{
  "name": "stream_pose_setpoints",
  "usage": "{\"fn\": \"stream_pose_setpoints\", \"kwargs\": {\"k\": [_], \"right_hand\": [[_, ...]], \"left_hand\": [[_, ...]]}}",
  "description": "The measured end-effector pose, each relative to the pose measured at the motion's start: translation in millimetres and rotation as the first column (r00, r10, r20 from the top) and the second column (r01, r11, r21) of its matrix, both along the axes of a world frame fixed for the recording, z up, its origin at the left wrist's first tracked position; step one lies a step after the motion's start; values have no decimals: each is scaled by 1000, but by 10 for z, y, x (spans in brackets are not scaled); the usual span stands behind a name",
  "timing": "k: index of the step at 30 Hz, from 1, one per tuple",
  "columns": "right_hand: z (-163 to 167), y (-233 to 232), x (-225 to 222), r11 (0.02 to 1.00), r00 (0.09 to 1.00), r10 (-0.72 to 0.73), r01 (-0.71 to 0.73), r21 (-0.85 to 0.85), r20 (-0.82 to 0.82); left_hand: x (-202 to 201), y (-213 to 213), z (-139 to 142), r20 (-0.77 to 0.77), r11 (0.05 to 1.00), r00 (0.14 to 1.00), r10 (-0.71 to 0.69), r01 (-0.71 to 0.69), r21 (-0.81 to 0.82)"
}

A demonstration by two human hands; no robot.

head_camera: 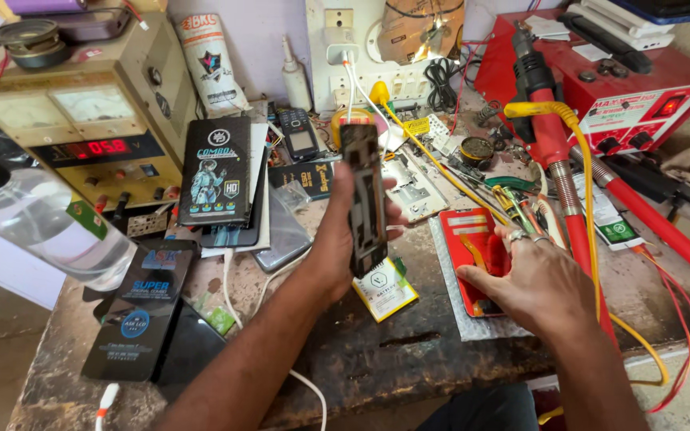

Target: The person disassembles a smartphone, removes the battery, and inspects the internal components. They then connect a charging cable to a different phone and use a screwdriver to adjust internal parts. Finally, they reassemble the first phone with a new battery and back cover.

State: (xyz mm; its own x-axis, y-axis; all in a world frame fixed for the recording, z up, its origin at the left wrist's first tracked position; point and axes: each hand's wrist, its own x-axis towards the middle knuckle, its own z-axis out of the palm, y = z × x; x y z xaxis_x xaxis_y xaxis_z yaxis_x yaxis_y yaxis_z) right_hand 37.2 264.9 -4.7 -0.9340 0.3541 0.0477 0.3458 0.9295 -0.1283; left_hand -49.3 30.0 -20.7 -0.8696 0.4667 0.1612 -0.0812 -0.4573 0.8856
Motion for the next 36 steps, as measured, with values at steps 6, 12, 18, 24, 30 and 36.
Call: {"fn": "stream_pose_setpoints", "kwargs": {"k": [6,12,18,24,30,36], "right_hand": [[-203,267,-256,684,994,-77,0,-730,-72],[-442,499,-393,270,989,-42,-128,-954,-144],[-268,423,-232,151,905,-183,-360,-921,-384],[-61,27,-108,-510,860,-254,-508,-694,-443],[-25,-316,-3,-648,865,-226,-477,-594,-448],[63,-272,-5,-468,766,-184,-620,-630,-616]], "left_hand": [[-72,-133,-224,32,1000,999,14,-13,-25],[-127,-152,-270,13,984,990,144,-142,-104],[-141,-120,-237,11,939,958,288,-280,-201],[-104,-108,-191,42,957,957,286,-283,-65],[-94,-100,-171,22,949,949,316,-315,-23],[-92,-85,-148,-8,945,953,304,-301,131]]}}
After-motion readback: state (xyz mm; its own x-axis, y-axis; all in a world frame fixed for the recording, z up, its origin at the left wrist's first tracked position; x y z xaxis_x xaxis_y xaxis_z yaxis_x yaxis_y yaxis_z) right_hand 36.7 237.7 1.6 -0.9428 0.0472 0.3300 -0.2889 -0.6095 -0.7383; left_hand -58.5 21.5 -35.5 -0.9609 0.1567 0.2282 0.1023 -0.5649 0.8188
